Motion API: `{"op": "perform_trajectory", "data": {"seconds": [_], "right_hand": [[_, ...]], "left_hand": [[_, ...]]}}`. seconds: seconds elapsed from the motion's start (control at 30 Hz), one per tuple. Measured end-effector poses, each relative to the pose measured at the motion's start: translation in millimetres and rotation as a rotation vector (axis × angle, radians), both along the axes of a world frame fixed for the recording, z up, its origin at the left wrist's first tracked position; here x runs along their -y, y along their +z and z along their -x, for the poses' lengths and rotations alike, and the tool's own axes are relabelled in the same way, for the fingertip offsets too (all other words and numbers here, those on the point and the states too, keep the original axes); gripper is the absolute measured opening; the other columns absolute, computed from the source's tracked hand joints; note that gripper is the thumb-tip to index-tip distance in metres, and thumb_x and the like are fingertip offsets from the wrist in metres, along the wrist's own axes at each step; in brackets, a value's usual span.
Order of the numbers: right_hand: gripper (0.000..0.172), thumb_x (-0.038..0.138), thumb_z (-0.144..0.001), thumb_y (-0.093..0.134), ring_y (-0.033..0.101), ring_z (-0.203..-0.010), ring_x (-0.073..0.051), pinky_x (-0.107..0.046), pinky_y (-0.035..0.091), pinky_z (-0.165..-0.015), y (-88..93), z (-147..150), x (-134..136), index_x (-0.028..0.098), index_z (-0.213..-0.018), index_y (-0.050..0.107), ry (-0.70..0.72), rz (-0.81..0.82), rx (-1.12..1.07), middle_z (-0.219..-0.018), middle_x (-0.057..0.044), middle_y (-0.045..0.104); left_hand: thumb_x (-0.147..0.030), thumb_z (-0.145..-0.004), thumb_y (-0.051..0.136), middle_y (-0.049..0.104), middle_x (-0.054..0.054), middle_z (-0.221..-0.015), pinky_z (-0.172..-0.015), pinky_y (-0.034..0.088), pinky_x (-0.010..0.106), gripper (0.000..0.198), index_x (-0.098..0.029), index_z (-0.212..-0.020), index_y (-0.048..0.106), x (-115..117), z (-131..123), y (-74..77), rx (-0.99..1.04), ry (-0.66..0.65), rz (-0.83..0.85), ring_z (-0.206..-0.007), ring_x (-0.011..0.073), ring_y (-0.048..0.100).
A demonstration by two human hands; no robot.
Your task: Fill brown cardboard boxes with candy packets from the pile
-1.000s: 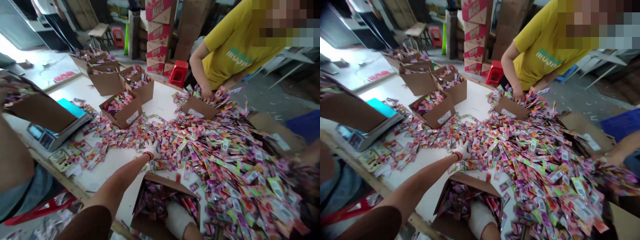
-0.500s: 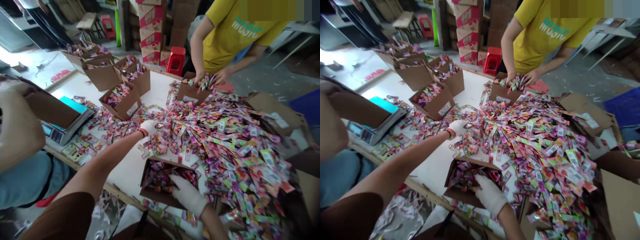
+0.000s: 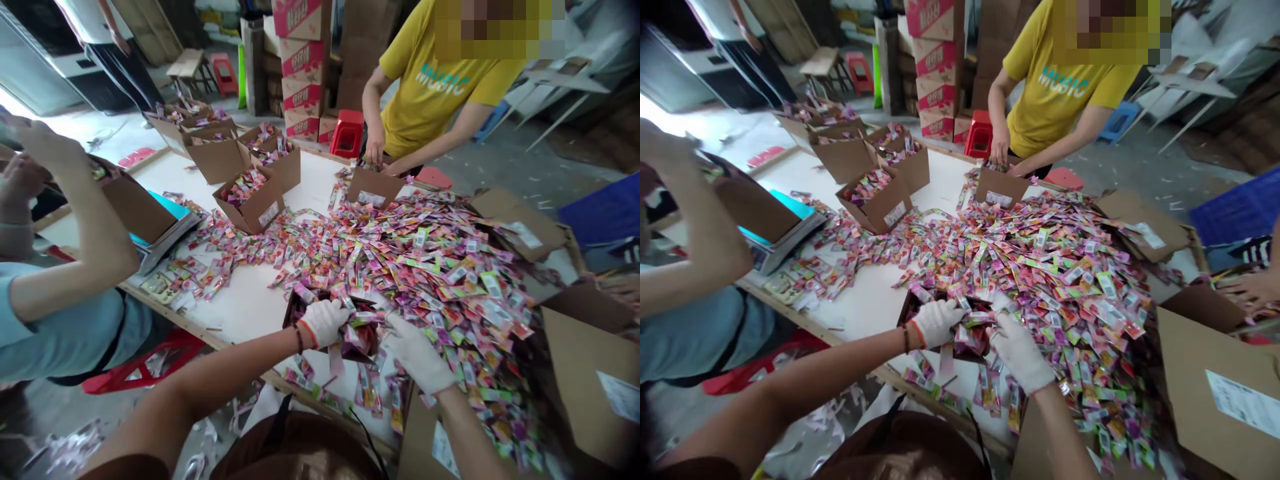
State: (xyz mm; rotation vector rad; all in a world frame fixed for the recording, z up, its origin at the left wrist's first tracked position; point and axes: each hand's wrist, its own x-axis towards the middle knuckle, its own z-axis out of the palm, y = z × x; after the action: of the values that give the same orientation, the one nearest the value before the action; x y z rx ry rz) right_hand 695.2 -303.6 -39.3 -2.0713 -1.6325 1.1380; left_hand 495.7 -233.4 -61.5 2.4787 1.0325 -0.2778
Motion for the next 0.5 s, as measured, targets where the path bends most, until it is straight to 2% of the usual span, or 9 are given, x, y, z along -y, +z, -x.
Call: {"op": "perform_trajectory", "data": {"seconds": [0.07, 0.1, 0.13, 0.2, 0.27, 0.33, 0.4, 0.43, 0.5], "right_hand": [[0.029, 0.029, -0.083, 0.045, 0.058, -0.081, -0.021, -0.032, 0.046, -0.075, -3.9, 14.2, 5.6, 0.016, -0.104, 0.06, 0.108, -0.069, 0.141, -0.086, -0.007, 0.064], [0.026, 0.026, -0.082, 0.046, 0.057, -0.089, -0.023, -0.035, 0.045, -0.081, -5.5, 23.4, 7.2, 0.015, -0.101, 0.061, 0.178, -0.117, 0.239, -0.093, -0.009, 0.064], [0.024, 0.025, -0.081, 0.049, 0.055, -0.096, -0.026, -0.038, 0.042, -0.086, -7.4, 33.5, 7.6, 0.015, -0.099, 0.061, 0.244, -0.163, 0.343, -0.1, -0.011, 0.063], [0.027, 0.025, -0.08, 0.053, 0.051, -0.106, -0.03, -0.045, 0.038, -0.092, -14.3, 54.0, 4.3, 0.018, -0.105, 0.061, 0.371, -0.2, 0.501, -0.113, -0.011, 0.06], [0.032, 0.028, -0.081, 0.056, 0.051, -0.108, -0.032, -0.049, 0.038, -0.091, -27.3, 71.4, -4.5, 0.021, -0.112, 0.06, 0.512, -0.127, 0.556, -0.117, -0.011, 0.06], [0.03, 0.026, -0.082, 0.054, 0.055, -0.104, -0.032, -0.048, 0.041, -0.088, -43.2, 83.1, -17.5, 0.02, -0.111, 0.062, 0.638, -0.015, 0.537, -0.112, -0.011, 0.064], [0.028, 0.021, -0.081, 0.053, 0.061, -0.094, -0.031, -0.046, 0.045, -0.082, -53.7, 87.8, -30.7, 0.017, -0.106, 0.064, 0.705, 0.054, 0.511, -0.101, -0.012, 0.068], [0.028, 0.02, -0.079, 0.054, 0.063, -0.091, -0.031, -0.045, 0.047, -0.08, -54.9, 87.6, -35.8, 0.017, -0.104, 0.065, 0.718, 0.066, 0.505, -0.098, -0.013, 0.069], [0.03, 0.021, -0.076, 0.058, 0.063, -0.092, -0.032, -0.046, 0.048, -0.08, -49.3, 82.4, -40.1, 0.016, -0.105, 0.065, 0.721, 0.056, 0.474, -0.101, -0.013, 0.068]], "left_hand": [[-0.024, -0.079, 0.049, 0.055, 0.019, -0.116, -0.073, 0.05, 0.042, 0.044, -0.015, -0.121, 0.056, 9.0, -6.2, -34.4, -0.045, 0.001, -0.028, -0.102, 0.0351, 0.056], [-0.025, -0.077, 0.052, 0.053, 0.019, -0.119, -0.075, 0.05, 0.043, 0.047, -0.014, -0.123, 0.055, 9.4, -5.0, -42.5, -0.038, -0.003, -0.016, -0.103, 0.0352, 0.055], [-0.028, -0.074, 0.056, 0.052, 0.019, -0.121, -0.077, 0.05, 0.042, 0.052, -0.015, -0.124, 0.054, 7.5, -0.5, -44.1, 0.003, -0.015, 0.024, -0.103, 0.0337, 0.055], [-0.031, -0.066, 0.063, 0.053, 0.014, -0.124, -0.082, 0.049, 0.036, 0.058, -0.018, -0.122, 0.055, -1.7, 17.1, -31.1, 0.134, -0.05, 0.129, -0.1, 0.0275, 0.057], [-0.029, -0.068, 0.059, 0.061, 0.007, -0.111, -0.078, 0.047, 0.027, 0.039, -0.019, -0.106, 0.064, -16.1, 42.4, -7.3, 0.238, -0.053, 0.202, -0.092, 0.0199, 0.058], [-0.025, -0.075, 0.05, 0.064, 0.002, -0.086, -0.071, 0.044, 0.022, 0.02, -0.018, -0.083, 0.067, -34.8, 68.9, 12.3, 0.253, 0.09, 0.152, -0.079, 0.0147, 0.057], [-0.023, -0.078, 0.045, 0.061, 0.0, -0.073, -0.066, 0.042, 0.02, 0.021, -0.018, -0.079, 0.066, -57.6, 90.8, 16.3, 0.22, 0.358, 0.049, -0.072, 0.0125, 0.054], [-0.023, -0.079, 0.044, 0.061, 0.0, -0.074, -0.067, 0.041, 0.021, 0.022, -0.018, -0.084, 0.065, -69.9, 98.7, 10.9, 0.197, 0.483, 0.004, -0.072, 0.0125, 0.054], [-0.024, -0.08, 0.045, 0.062, 0.004, -0.085, -0.07, 0.042, 0.023, 0.027, -0.017, -0.098, 0.063, -93.5, 106.7, -13.5, 0.137, 0.636, -0.039, -0.078, 0.0148, 0.056]]}}
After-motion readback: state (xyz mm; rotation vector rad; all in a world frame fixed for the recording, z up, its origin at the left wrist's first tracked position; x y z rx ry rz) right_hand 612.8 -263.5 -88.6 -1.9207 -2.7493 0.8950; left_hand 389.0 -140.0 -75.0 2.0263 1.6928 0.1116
